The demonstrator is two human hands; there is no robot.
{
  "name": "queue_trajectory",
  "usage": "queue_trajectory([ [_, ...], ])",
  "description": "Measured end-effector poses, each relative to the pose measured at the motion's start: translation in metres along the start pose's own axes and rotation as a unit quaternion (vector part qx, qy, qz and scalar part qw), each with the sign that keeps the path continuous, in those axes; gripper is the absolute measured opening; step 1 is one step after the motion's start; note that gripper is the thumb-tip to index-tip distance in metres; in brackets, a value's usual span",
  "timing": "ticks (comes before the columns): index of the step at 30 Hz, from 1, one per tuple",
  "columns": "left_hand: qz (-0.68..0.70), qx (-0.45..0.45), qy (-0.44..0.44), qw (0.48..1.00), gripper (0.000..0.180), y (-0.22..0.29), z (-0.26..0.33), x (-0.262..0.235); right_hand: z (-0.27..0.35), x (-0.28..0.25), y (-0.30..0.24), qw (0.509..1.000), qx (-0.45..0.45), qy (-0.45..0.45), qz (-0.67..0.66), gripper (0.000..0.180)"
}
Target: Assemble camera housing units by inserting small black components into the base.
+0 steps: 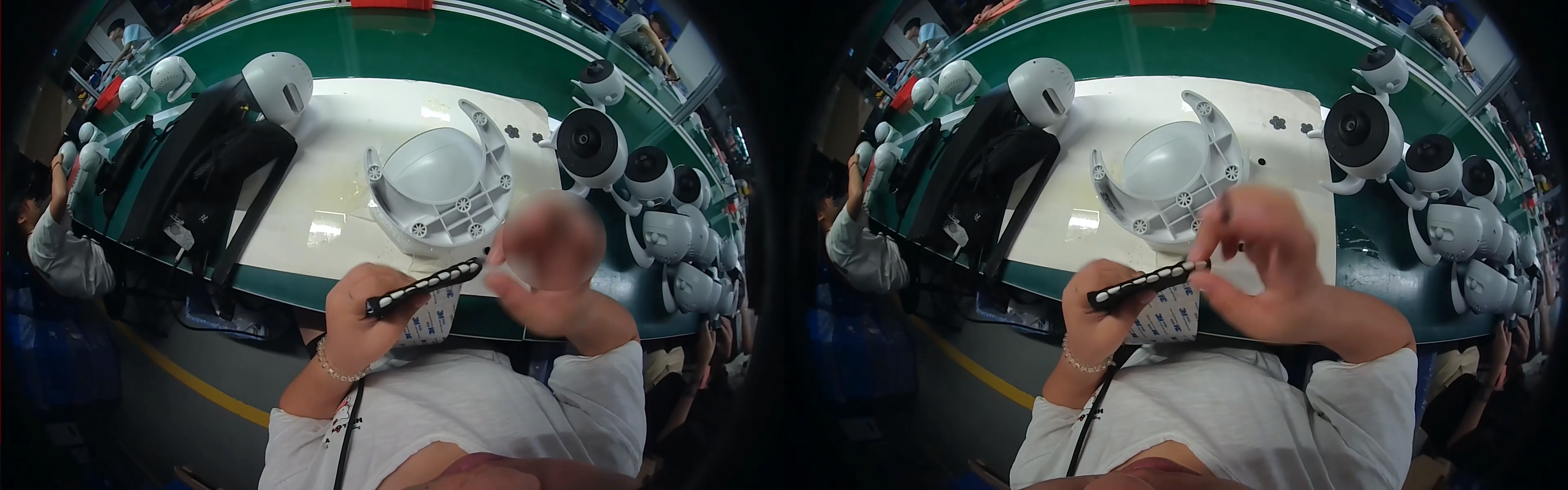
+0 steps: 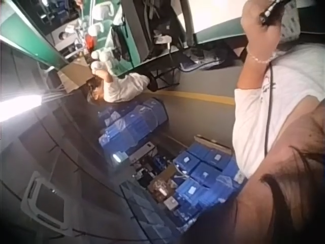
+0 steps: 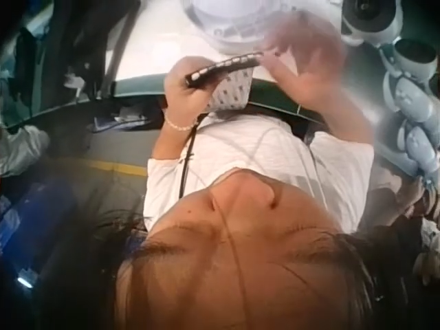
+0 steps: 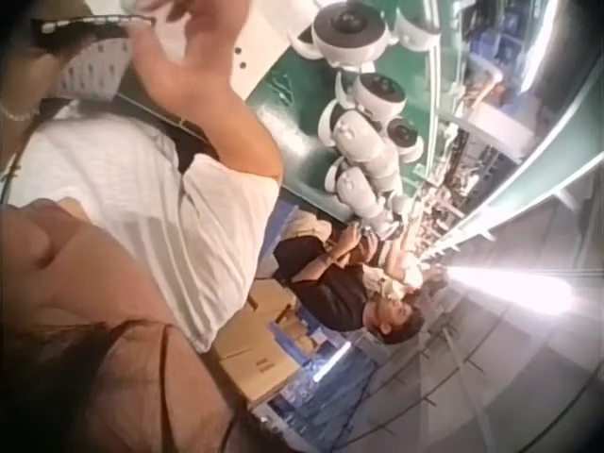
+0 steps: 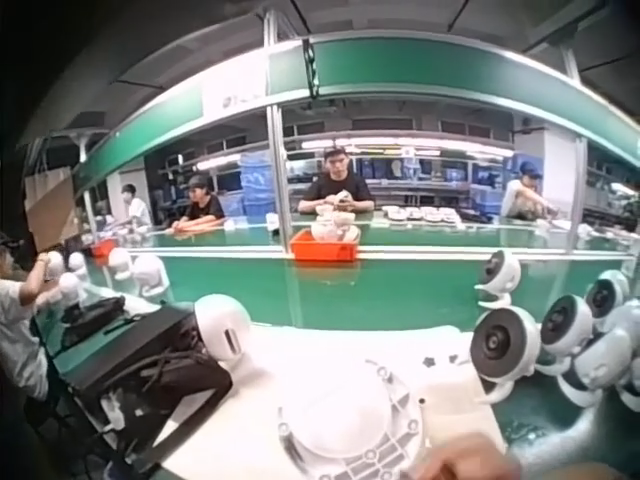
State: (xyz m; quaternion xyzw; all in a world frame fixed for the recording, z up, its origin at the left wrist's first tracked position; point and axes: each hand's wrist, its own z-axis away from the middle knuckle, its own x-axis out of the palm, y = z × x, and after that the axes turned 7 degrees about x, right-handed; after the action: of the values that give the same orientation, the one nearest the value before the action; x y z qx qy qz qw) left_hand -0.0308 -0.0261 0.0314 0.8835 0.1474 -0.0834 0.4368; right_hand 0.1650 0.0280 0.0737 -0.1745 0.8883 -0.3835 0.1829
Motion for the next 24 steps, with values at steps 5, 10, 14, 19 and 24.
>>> queue_trajectory([
  [5, 0.025, 0.04, -0.005, 0.999, 0.026, -0.019, -0.004, 0.011, -0.024, -0.014, 0.002, 0.994, 0.108, -0.007, 0.031, 0.078],
  [10, -0.027, 0.103, -0.045, 0.993, 0.029, -0.029, -0.006, 0.019, -0.029, -0.02, 0.005, 0.979, 0.194, -0.02, 0.054, 0.075],
  [14, -0.039, 0.115, -0.042, 0.992, 0.03, -0.037, -0.005, 0.024, -0.026, -0.017, 0.008, 0.982, 0.184, 0.007, 0.039, 0.069],
  [19, -0.043, 0.113, -0.029, 0.992, 0.033, -0.043, -0.002, 0.025, -0.02, -0.015, 0.015, 0.975, 0.049, -0.008, 0.216, 0.06],
  [24, -0.042, 0.115, -0.019, 0.992, 0.031, -0.041, -0.002, 0.025, -0.013, -0.012, 0.003, 0.903, -0.027, -0.081, 0.42, 0.053],
])
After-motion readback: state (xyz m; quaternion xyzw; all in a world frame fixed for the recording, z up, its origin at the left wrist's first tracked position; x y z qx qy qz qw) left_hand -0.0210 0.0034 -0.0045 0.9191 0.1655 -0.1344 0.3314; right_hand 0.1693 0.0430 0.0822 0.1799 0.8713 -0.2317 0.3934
